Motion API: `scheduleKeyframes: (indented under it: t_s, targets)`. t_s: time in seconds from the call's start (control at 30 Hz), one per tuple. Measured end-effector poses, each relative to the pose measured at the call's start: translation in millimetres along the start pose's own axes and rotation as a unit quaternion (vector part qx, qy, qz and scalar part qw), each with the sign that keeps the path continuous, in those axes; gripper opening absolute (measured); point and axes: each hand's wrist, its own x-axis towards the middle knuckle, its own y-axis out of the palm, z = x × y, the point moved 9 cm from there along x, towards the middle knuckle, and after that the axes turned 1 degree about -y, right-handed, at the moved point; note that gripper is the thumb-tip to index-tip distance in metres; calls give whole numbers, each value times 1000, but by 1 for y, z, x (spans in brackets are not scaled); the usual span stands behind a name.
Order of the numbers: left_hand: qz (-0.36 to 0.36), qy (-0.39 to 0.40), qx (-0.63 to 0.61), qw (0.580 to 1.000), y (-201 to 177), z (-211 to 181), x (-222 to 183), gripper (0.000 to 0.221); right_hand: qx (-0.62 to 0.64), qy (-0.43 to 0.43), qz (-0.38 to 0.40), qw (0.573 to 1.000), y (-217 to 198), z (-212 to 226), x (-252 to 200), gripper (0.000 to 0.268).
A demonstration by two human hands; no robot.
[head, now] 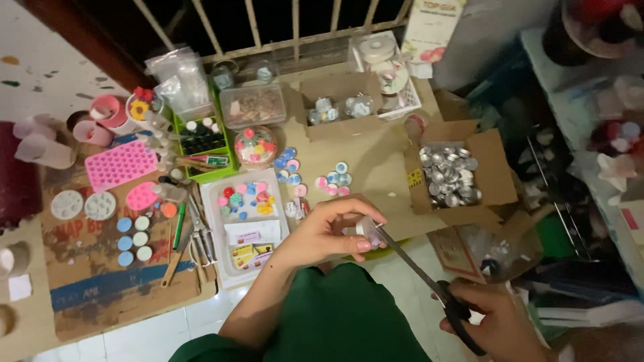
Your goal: The person assembles small candles by attaching wicks to metal bases, placing them into small containers, and trimming the wicks with scissors. They then insert a yellow flower-shaped decoration into a candle and use a heat gun to melt the top surface.
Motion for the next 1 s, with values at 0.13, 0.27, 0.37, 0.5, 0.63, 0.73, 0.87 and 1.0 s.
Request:
scheduleKeyframes:
  t_s: [0.13,0.27,0.37,0.5,0.63,0.73,0.87,1.0]
  targets:
    - [21,-8,-3,1000,9,5,9,33,35,15,-29,999,-4,-17,-8,45]
    - [35,-4,0,999,14,7,15,32,4,-26,-25,999,-10,-11,-9,38]
    - [39,-3,-7,999,16,9,20,33,18,-25,-24,999,-11,-20,-10,39]
    - [38,-1,-11,999,13,16,24,34,21,-31,-31,999,-10,-29,-13,43]
    - [43,1,4,999,16,14,29,33,23,16,1,1000,-2,-37,-13,38]
    - [47,4,7,999,18,15,31,32,168,-26,-70,983,0,-49,-18,38]
    - [62,17,-5,998,23,11,32,33,132,-13,-32,991,4,-39,-15,31]
    - [53,-14,-27,998,21,19,31,36,181,-44,-18,982,8,-27,-13,31]
